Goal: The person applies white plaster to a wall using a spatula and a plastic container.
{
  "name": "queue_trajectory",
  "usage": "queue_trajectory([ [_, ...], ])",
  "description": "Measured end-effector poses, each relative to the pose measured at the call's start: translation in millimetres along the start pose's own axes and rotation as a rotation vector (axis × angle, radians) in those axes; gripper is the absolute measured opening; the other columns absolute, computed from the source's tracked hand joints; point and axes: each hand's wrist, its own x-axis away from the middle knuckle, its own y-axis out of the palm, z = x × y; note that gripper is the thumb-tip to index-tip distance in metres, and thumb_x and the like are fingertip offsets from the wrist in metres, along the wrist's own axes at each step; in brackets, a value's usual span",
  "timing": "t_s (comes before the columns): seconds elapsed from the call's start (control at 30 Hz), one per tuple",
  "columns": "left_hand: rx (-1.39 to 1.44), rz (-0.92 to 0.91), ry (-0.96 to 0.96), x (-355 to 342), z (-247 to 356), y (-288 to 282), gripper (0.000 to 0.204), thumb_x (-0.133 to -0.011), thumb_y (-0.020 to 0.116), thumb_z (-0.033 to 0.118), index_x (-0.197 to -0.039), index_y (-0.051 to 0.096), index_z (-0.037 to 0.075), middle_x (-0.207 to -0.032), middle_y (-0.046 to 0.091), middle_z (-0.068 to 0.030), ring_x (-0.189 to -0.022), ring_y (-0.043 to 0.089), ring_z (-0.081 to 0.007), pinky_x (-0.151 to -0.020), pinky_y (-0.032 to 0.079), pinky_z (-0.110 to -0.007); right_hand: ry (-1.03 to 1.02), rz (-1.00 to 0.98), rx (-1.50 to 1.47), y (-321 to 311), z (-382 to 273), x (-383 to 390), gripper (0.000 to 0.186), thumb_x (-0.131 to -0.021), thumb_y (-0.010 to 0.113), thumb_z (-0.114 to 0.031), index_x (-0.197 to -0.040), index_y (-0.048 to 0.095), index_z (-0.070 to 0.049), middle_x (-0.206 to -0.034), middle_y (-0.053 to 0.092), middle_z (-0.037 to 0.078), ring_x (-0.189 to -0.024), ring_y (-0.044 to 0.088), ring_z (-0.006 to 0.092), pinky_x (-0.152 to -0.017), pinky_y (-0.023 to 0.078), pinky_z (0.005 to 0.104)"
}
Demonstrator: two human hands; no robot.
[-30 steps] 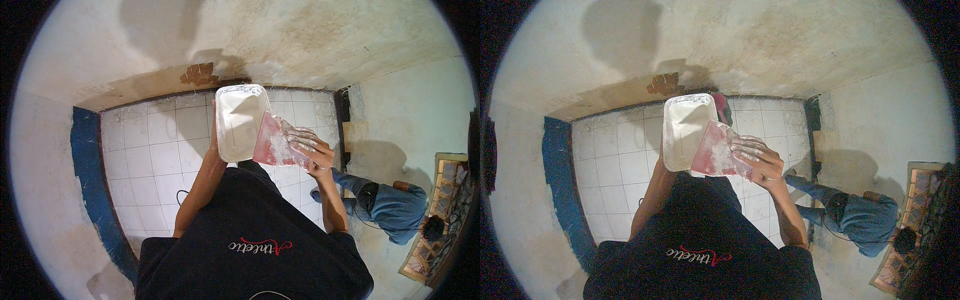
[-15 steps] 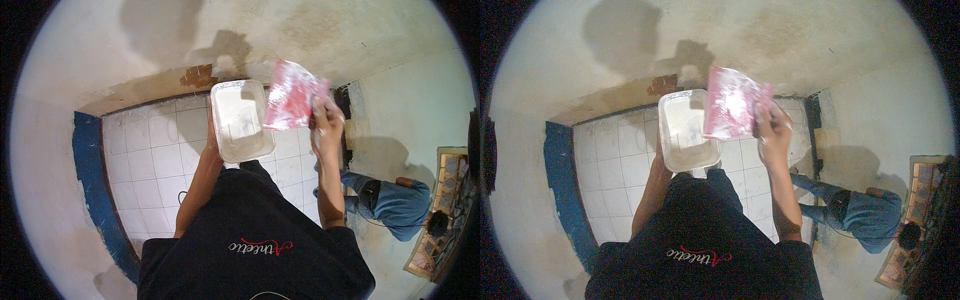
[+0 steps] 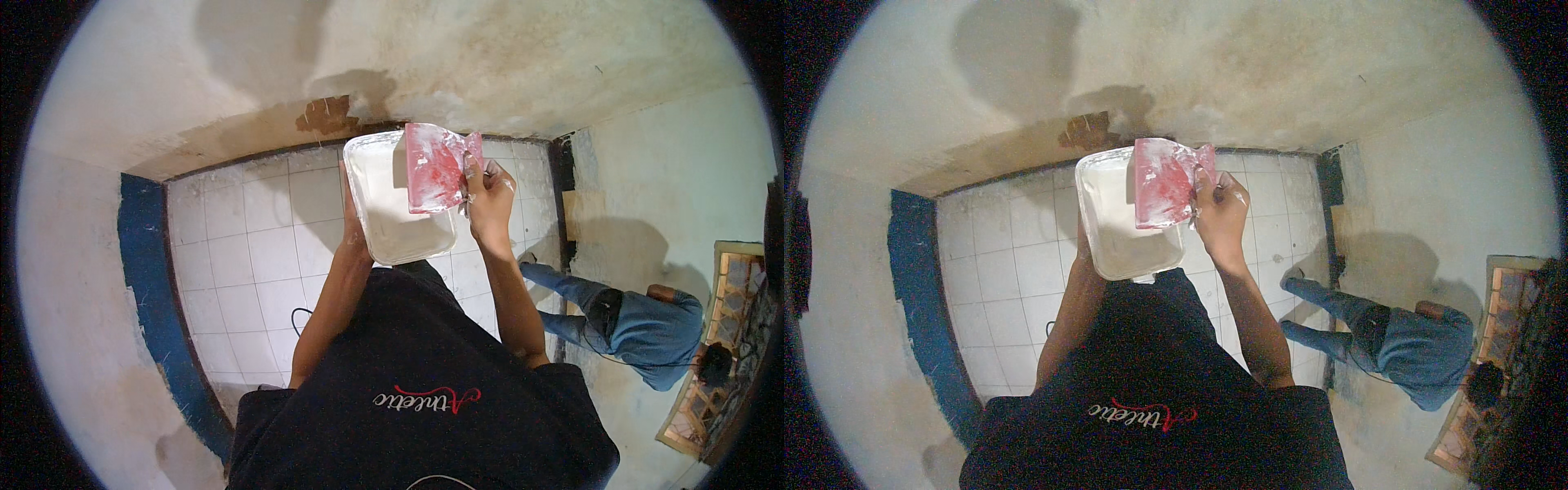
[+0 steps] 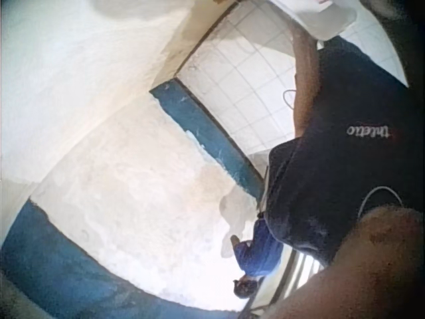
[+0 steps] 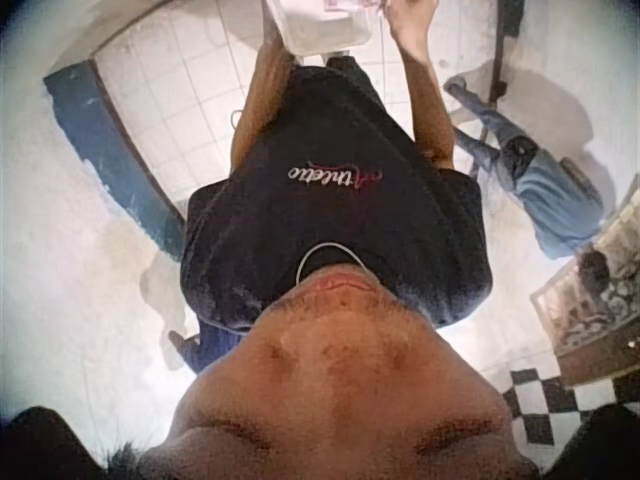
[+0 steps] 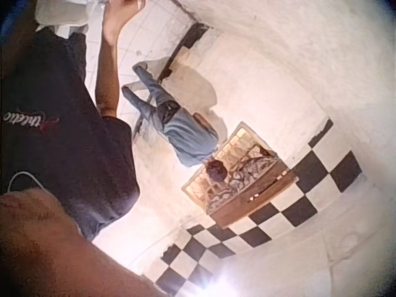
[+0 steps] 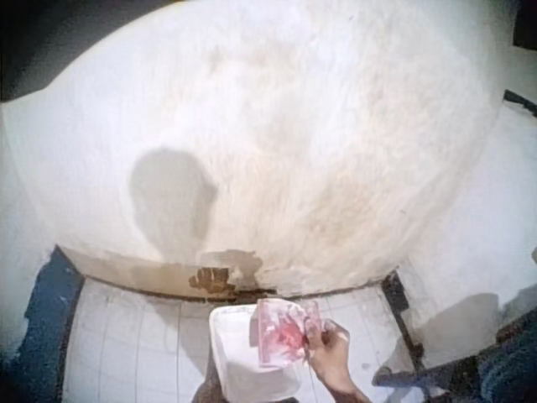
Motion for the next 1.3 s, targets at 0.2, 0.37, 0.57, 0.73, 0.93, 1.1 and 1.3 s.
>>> queue_trajectory([
  [0.2, -0.234, -0.008, 0.062, 1, 27, -8, 0.072, -0.096, 0.032, 0.065, -0.141, 0.04, 0.009, -0.132, 0.053, -0.0103, -0.115, 0.057, -0.0246, -0.097, 0.05, -0.04, 0.036, 0.079, -0.061, 0, 8, 6, 0.024, -0.096, 0.059, -0.017, -0.078, 0.059, -0.001, -0.063, 0.057, 0.0, -0.052, 0.046, 0.0042, -0.043, 0.033, 0.0238],
  [0.37, -0.183, 0.068, -0.005, 7, 42, -17, 0.074, -0.095, 0.033, 0.067, -0.141, 0.04, 0.009, -0.133, 0.053, -0.0111, -0.115, 0.057, -0.0241, -0.097, 0.05, -0.042, 0.019, 0.142, -0.01, 2, 12, 6, 0.021, -0.096, 0.061, -0.018, -0.083, 0.063, -0.001, -0.065, 0.056, -0.003, -0.051, 0.042, 0.0023, -0.043, 0.031, 0.0217],
  [0.57, -0.105, 0.088, -0.03, 15, 49, -34, 0.081, -0.091, 0.037, 0.071, -0.144, 0.037, 0.009, -0.137, 0.05, -0.0124, -0.119, 0.055, -0.0269, -0.099, 0.05, -0.042, -0.154, 0.106, -0.169, -7, -5, 20, 0.016, -0.096, 0.06, -0.017, -0.097, 0.062, -0.001, -0.073, 0.059, -0.001, -0.061, 0.052, 0.0056, -0.053, 0.042, 0.0228],
  [0.73, -0.015, -0.059, -0.03, 12, 52, -40, 0.072, -0.093, 0.042, 0.062, -0.143, 0.038, 0.009, -0.138, 0.049, -0.0132, -0.12, 0.054, -0.0296, -0.099, 0.049, -0.047, -0.792, -0.102, 0.287, -15, -27, 33, 0.017, -0.083, 0.057, 0.006, -0.095, 0.067, 0.002, -0.09, 0.069, 0.016, -0.082, 0.069, 0.0277, -0.076, 0.055, 0.0326],
  [0.93, -0.165, 0.023, 0.036, 11, 54, -27, 0.077, -0.093, 0.035, 0.069, -0.142, 0.038, 0.009, -0.135, 0.049, -0.0129, -0.121, 0.052, -0.0264, -0.102, 0.046, -0.042, -1.014, -0.231, 0.437, -6, -39, 42, 0.033, -0.067, 0.06, 0.006, -0.098, 0.071, 0.003, -0.104, 0.068, 0.02, -0.097, 0.068, 0.0385, -0.084, 0.055, 0.0417],
  [1.1, -0.131, 0.017, 0.0, 24, 58, -20, 0.075, -0.094, 0.037, 0.067, -0.141, 0.04, 0.008, -0.133, 0.051, -0.0125, -0.118, 0.053, -0.0261, -0.1, 0.047, -0.042, -1.147, -0.247, 0.555, 2, -36, 40, 0.035, -0.066, 0.063, -0.001, -0.1, 0.071, 0.0, -0.111, 0.067, 0.017, -0.103, 0.066, 0.0378, -0.086, 0.056, 0.0427],
  [1.3, -0.051, -0.002, -0.054, 30, 55, -29, 0.07, -0.094, 0.047, 0.058, -0.141, 0.039, 0.007, -0.134, 0.051, -0.014, -0.117, 0.055, -0.0283, -0.097, 0.05, -0.044, -1.154, -0.362, 0.722, -5, -31, 43, 0.037, -0.068, 0.059, -0.002, -0.103, 0.071, -0.004, -0.115, 0.067, 0.013, -0.111, 0.063, 0.0332, -0.085, 0.057, 0.0397],
])
